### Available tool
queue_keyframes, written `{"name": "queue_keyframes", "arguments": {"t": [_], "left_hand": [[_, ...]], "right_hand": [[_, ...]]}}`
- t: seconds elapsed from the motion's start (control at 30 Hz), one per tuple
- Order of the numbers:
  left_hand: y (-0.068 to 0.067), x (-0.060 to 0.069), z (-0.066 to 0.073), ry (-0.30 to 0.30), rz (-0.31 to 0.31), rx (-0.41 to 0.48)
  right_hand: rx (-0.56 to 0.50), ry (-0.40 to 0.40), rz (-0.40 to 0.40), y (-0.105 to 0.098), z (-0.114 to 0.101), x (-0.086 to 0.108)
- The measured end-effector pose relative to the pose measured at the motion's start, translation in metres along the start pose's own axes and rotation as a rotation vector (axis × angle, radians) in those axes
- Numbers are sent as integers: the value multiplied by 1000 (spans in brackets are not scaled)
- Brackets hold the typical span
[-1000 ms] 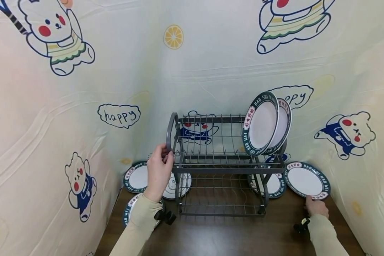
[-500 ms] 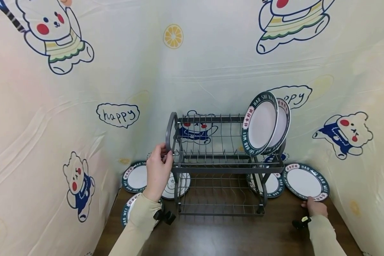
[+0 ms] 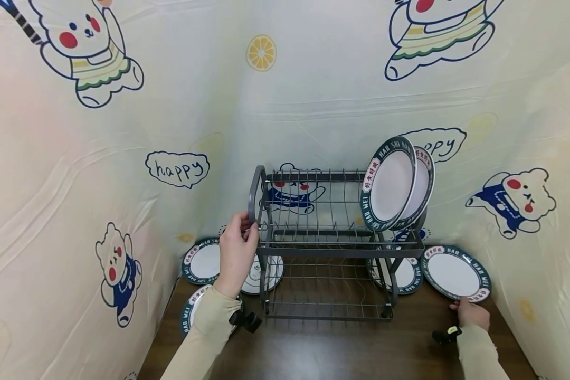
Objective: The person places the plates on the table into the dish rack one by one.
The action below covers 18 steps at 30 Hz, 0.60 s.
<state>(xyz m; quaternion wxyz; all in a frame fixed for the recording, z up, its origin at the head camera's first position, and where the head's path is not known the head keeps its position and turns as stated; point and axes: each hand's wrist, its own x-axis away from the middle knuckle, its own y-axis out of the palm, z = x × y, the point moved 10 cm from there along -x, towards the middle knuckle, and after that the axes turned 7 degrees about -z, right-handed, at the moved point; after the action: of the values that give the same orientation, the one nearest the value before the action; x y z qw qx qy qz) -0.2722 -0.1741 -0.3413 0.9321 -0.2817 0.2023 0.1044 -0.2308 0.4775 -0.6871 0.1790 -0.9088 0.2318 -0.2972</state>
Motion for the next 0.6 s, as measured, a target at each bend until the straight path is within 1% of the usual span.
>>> {"name": "queue_keyframes", "arguments": {"t": [0.1,0.23,0.4,0.6], "left_hand": [[0,0,0,2,3,3],[0,0,1,-2,-1,2],[0,0,0,-12,-5,5],[0,0,0,-6,0,16]], "right_hand": [[-66,18,2,-1,6,1],[-126,30,15,-2,8,6],[-199,25,32,-2,10,8],[-317,8,41,0,16,3]]}}
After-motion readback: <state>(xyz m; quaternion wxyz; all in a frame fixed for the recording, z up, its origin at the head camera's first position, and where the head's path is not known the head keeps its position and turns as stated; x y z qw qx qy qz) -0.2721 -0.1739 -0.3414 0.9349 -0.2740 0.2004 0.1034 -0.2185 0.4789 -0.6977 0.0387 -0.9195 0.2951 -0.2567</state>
